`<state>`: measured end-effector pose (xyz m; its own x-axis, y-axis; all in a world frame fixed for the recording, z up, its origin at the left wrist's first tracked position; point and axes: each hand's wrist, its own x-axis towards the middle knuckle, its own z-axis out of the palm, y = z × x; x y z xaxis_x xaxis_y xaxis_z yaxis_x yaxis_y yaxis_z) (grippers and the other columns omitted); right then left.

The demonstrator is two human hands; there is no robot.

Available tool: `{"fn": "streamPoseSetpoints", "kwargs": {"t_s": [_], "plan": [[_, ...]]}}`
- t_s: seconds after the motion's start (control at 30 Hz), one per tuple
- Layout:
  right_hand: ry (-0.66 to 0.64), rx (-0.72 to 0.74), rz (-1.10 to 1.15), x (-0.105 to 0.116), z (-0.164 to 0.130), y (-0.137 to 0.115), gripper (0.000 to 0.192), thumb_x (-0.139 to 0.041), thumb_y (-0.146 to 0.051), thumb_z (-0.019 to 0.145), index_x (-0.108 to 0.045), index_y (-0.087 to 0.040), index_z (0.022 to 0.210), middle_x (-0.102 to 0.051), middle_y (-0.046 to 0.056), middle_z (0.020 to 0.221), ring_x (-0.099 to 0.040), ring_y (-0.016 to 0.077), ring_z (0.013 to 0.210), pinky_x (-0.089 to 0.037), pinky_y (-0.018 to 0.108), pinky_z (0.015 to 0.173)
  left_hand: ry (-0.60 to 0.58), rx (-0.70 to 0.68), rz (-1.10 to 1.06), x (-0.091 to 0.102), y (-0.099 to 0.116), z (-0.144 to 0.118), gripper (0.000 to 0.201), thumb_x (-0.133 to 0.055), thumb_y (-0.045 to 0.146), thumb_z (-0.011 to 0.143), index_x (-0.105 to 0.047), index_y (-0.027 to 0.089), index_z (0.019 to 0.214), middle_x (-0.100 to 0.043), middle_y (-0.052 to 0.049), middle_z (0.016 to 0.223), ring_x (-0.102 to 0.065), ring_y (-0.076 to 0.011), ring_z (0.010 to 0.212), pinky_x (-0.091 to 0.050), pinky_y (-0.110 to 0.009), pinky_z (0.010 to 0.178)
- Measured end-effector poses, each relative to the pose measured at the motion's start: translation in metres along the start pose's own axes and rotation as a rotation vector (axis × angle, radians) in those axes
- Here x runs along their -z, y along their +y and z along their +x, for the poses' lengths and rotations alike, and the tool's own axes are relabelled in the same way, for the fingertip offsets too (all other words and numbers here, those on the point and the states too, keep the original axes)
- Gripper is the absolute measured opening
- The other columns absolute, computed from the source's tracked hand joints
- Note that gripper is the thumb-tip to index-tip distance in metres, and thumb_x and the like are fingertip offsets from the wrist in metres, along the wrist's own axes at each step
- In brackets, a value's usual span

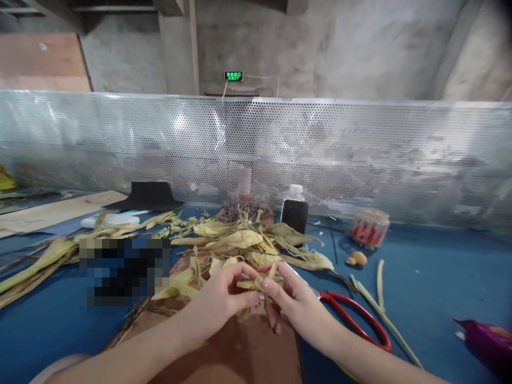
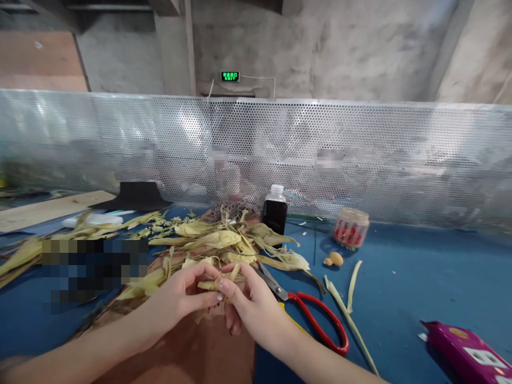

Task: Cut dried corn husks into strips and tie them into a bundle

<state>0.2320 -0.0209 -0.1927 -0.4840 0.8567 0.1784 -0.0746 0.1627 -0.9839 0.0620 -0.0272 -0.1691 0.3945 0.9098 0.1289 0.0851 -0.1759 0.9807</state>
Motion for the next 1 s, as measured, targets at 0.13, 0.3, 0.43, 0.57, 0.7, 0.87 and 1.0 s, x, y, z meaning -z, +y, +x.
{"fn": "streamPoseSetpoints", "kwargs": {"t_s": [0.13, 0.3, 0.43, 0.57, 0.7, 0.87, 1.0], "plan": [[0.001, 0.041, 0.015, 0.0, -0.001, 0.0, 0.041, -0.052, -0.054, 0.084, -0.043, -0.019, 0.105, -0.054, -0.008, 0.048, -0.044, 0.0069, 0.033, -0.036, 0.016, 0.036, 0.041, 0.011, 0.058, 0.001, 0.002, 0.002, 0.02, -0.068, 0.027, 0.073, -0.06, 0.016, 0.087, -0.065, -0.003, 0.088, -0.059, -0.0191, 0.085, -0.044, -0.031, 0.078], [0.032, 0.067, -0.034, 0.0, -0.003, 0.002, 0.03, -0.052, -0.048, 0.087, -0.043, -0.02, 0.094, -0.051, -0.009, 0.044, -0.041, 0.0053, 0.031, -0.031, 0.013, 0.034, 0.0, -0.013, 0.037, -0.002, 0.001, -0.001, 0.018, -0.068, 0.032, 0.074, -0.061, 0.018, 0.084, -0.065, -0.002, 0.083, -0.06, -0.0178, 0.08, -0.044, -0.03, 0.075], [0.049, 0.05, -0.034, 0.0, -0.003, 0.003, 0.03, -0.052, -0.049, 0.086, -0.04, -0.021, 0.088, -0.053, -0.009, 0.045, -0.039, 0.005, 0.03, -0.03, 0.013, 0.031, -0.05, 0.042, -0.052, -0.005, 0.002, -0.004, 0.018, -0.062, 0.035, 0.079, -0.061, 0.019, 0.088, -0.064, -0.001, 0.075, -0.061, -0.017, 0.074, -0.045, -0.03, 0.073], [0.063, 0.037, -0.059, -0.001, -0.002, 0.002, 0.029, -0.052, -0.048, 0.087, -0.039, -0.022, 0.088, -0.048, -0.011, 0.042, -0.035, 0.0044, 0.03, -0.028, 0.013, 0.031, -0.048, 0.104, -0.226, -0.009, -0.004, -0.003, 0.029, -0.046, 0.045, 0.088, -0.059, 0.02, 0.092, -0.061, -0.002, 0.072, -0.059, -0.0171, 0.067, -0.046, -0.03, 0.065], [0.06, 0.046, -0.071, -0.001, -0.002, 0.003, 0.028, -0.049, -0.048, 0.088, -0.041, -0.021, 0.089, -0.044, -0.011, 0.042, -0.035, 0.0046, 0.032, -0.029, 0.013, 0.033, 0.09, 0.045, 0.044, -0.008, -0.009, -0.003, 0.032, -0.044, 0.049, 0.088, -0.054, 0.02, 0.082, -0.054, 0.002, 0.062, -0.052, -0.0137, 0.055, -0.04, -0.026, 0.054], [0.095, 0.073, -0.046, -0.003, -0.002, 0.008, 0.028, -0.045, -0.049, 0.09, -0.041, -0.022, 0.087, -0.041, -0.011, 0.045, -0.033, 0.0046, 0.034, -0.029, 0.015, 0.035, 0.177, -0.023, 0.2, -0.009, -0.008, -0.005, 0.032, -0.041, 0.05, 0.089, -0.051, 0.021, 0.08, -0.053, 0.003, 0.058, -0.046, -0.0124, 0.047, -0.037, -0.026, 0.051], [0.139, 0.084, 0.004, -0.004, -0.001, 0.011, 0.031, -0.047, -0.05, 0.089, -0.039, -0.022, 0.081, -0.036, -0.011, 0.049, -0.031, 0.0042, 0.038, -0.027, 0.015, 0.037, 0.217, -0.021, 0.248, -0.011, -0.009, -0.004, 0.028, -0.04, 0.047, 0.09, -0.051, 0.022, 0.085, -0.053, 0.004, 0.055, -0.043, -0.0119, 0.043, -0.034, -0.026, 0.05]]}}
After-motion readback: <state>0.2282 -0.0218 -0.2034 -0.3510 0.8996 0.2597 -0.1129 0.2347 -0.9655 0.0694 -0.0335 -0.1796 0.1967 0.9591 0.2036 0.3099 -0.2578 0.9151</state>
